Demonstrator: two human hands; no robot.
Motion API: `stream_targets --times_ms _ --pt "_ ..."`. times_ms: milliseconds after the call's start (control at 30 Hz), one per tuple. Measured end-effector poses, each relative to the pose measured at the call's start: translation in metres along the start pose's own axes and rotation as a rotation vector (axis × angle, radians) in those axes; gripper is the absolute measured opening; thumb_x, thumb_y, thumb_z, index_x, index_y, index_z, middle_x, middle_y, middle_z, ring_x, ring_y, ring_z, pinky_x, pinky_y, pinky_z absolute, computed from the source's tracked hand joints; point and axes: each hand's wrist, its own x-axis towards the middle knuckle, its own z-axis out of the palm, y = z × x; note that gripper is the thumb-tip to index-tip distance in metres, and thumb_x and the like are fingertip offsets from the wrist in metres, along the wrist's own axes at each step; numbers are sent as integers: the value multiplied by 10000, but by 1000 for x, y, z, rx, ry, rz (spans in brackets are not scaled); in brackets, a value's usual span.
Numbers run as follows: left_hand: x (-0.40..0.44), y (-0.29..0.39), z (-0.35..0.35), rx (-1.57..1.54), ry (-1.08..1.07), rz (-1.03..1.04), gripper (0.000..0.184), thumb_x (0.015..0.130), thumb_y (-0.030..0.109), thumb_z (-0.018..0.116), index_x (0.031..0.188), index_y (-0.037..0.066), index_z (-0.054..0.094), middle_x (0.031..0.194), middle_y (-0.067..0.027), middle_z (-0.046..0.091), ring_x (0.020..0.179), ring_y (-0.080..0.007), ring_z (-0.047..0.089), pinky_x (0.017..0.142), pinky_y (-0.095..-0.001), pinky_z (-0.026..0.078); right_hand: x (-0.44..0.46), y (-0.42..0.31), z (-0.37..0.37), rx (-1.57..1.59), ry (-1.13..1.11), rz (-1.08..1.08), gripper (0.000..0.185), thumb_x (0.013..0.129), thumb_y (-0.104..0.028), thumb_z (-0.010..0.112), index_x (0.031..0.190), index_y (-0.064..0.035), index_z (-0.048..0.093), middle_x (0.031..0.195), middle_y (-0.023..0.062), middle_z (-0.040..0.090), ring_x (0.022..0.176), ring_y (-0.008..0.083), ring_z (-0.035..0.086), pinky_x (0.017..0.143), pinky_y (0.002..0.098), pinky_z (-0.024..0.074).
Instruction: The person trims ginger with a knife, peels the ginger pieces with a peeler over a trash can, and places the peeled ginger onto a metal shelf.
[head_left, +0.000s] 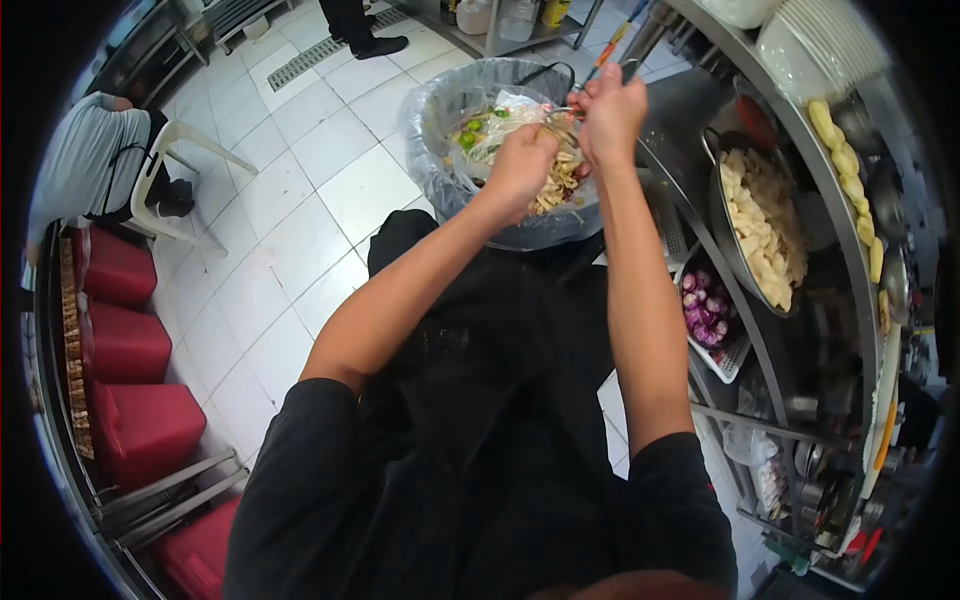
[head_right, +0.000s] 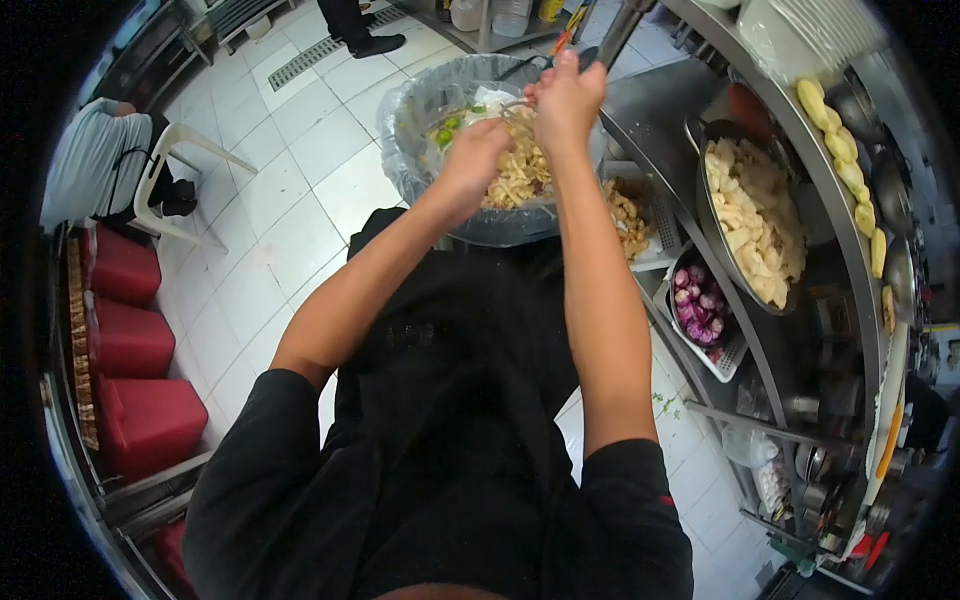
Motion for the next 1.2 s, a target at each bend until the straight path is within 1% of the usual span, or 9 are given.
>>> stream_targets --times_ms 133,233,267,400,500,533,633,800,1200 --pt "19 -37 -16 -42 50 -20 371 790 123 519 1127 -27 565 868 -20 571 731 -90 495 597 -230 382 13 38 0 -160 82 93 209 923 -177 494 920 5 391 682 137 542 590 251 601 532 375 475" --pt "15 -41 -31 -43 -1 -66 386 786 112 530 1149 -21 553 843 -11 563 708 -79 487 582 -229 366 28 65 -8 -748 329 -422 209 908 -151 499 909 33 402 733 212 573 643 367 591 601 441 462" --pt "10 -29 -31 -70 -7 -54 389 792 115 528 1155 -23 546 832 -14 561 696 -80 483 577 -232 363 43 72 -18 -465 313 -149 210 898 -137 504 911 45 400 767 256 574 693 451 558 665 483 437" --pt "-2 -6 -32 -181 -53 -53 391 822 128 504 1175 -40 506 809 -32 539 667 -100 465 568 -249 352 33 40 -22 -421 163 -85 231 932 -180 483 929 26 377 734 170 549 549 281 574 534 404 468" --pt "12 -20 -38 -390 -132 -127 381 846 124 466 1184 -50 465 825 -50 512 674 -125 453 575 -263 349 25 22 -15 -147 77 -51 181 957 -190 435 908 -28 370 667 60 470 458 131 449 442 325 477" --pt "15 -25 -40 -479 -162 -162 376 854 121 453 1187 -52 451 833 -56 503 678 -133 450 578 -267 349 24 16 -14 16 47 3 166 974 -180 413 884 -54 353 650 27 425 483 115 387 557 351 491" --pt "15 -25 -38 -502 -164 -178 350 861 102 429 1183 -34 435 861 -62 485 700 -144 449 589 -275 350 9 -9 -12 227 -113 53 168 976 -186 418 880 -68 347 652 13 404 533 115 387 625 376 482" --pt "20 -27 -27 -489 -151 -132 303 860 106 431 1135 -20 449 856 -67 484 693 -150 451 586 -279 351 -3 -17 -2 265 -120 111 181 970 -169 425 904 -61 295 631 36 406 476 118 375 549 361 487" --pt "9 -25 -42 -630 -197 -313 227 862 143 405 1032 11 477 812 -55 497 682 -146 451 602 -279 360 7 10 -24 -38 65 -21 217 954 -183 447 914 -32 297 645 62 443 430 134 428 483 337 494"
